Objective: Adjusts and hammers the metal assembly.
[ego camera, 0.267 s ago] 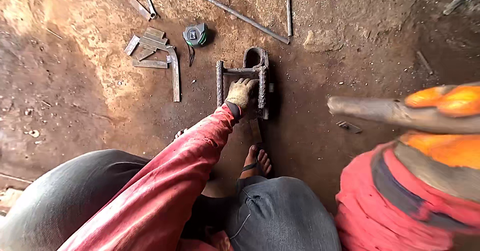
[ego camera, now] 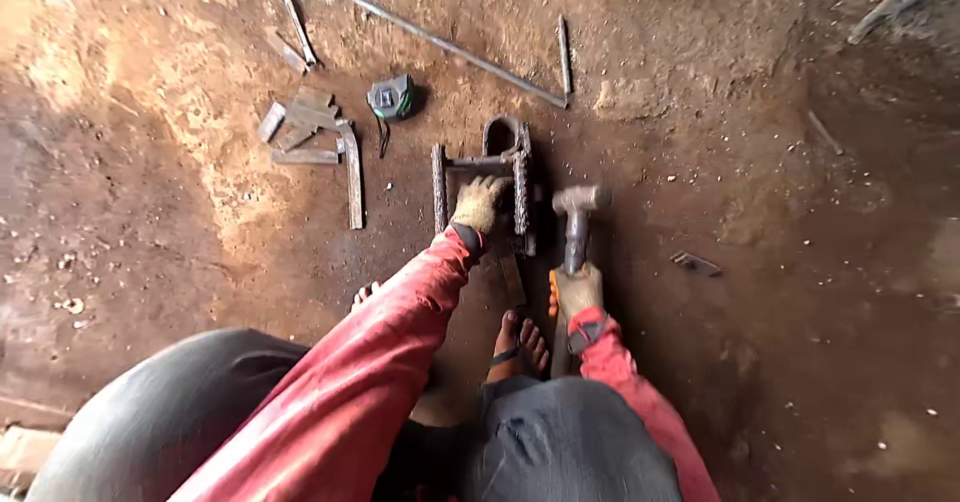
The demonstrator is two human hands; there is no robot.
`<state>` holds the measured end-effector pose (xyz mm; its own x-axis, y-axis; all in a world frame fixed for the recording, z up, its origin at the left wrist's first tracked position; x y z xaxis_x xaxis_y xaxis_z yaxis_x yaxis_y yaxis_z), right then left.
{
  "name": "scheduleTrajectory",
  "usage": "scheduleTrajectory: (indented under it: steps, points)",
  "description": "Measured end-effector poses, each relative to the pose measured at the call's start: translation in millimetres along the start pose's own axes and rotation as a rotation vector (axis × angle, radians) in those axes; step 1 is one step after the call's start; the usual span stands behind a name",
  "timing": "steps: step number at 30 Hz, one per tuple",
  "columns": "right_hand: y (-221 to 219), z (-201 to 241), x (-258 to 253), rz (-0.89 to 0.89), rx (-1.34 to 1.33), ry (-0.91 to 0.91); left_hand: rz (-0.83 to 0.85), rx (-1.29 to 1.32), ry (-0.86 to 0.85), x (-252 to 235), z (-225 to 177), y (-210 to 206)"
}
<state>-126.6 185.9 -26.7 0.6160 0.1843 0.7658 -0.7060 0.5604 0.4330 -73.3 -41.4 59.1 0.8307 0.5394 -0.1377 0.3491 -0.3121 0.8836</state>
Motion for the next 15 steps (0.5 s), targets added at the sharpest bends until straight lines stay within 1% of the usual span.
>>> scheduleTrajectory:
  steps: [1, 2, 3, 4, 5, 7, 12, 14, 15]
  points:
    - [-0.4, -2.6, 0.9, -0.007, -0.086, -0.040, -0.011, 0.080, 0.013, -4.9, 29.3, -28.8]
    - [2.5, -11.2, 10.6, -0.020, -0.142, -0.060, 0.130, 0.092, 0.092, -3.8, 50.3, -54.6]
    - [9.6, -24.0, 26.2, -0.035, -0.169, -0.074, 0.262, 0.081, 0.157, 8.9, 58.5, -73.5]
    - [18.7, -23.8, 34.3, -0.052, -0.200, -0.050, 0.349, 0.075, 0.200, 14.6, 57.9, -82.7]
    - [27.3, -11.4, 35.9, -0.066, -0.250, 0.022, 0.378, 0.065, 0.212, 4.5, 58.3, -82.5]
    - [47.8, 16.6, 50.5, -0.086, -0.367, 0.238, 0.380, 0.070, 0.219, 1.7, 56.8, -79.6]
    - [132.1, 136.2, 121.0, -0.173, -0.508, 1.029, 0.291, 0.060, 0.180, 5.3, 54.1, -75.5]
    - [165.7, 174.5, 146.3, -0.197, -0.586, 1.259, 0.259, 0.042, 0.166, 5.3, 52.9, -75.1]
    - [179.9, 187.3, 151.3, -0.188, -0.643, 1.338, 0.264, 0.035, 0.173, 5.7, 53.8, -77.1]
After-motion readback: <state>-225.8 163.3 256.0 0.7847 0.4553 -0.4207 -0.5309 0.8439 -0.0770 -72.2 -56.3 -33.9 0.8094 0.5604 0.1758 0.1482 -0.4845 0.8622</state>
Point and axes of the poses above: each hand's wrist, its own x-axis away from the middle knuckle, its own y-axis out of the back of the hand, z = x × y, the point moved 9 cm from there along -x, towards the middle knuckle, and after that the axes turned 3 degrees about y, right-handed, at the moved point
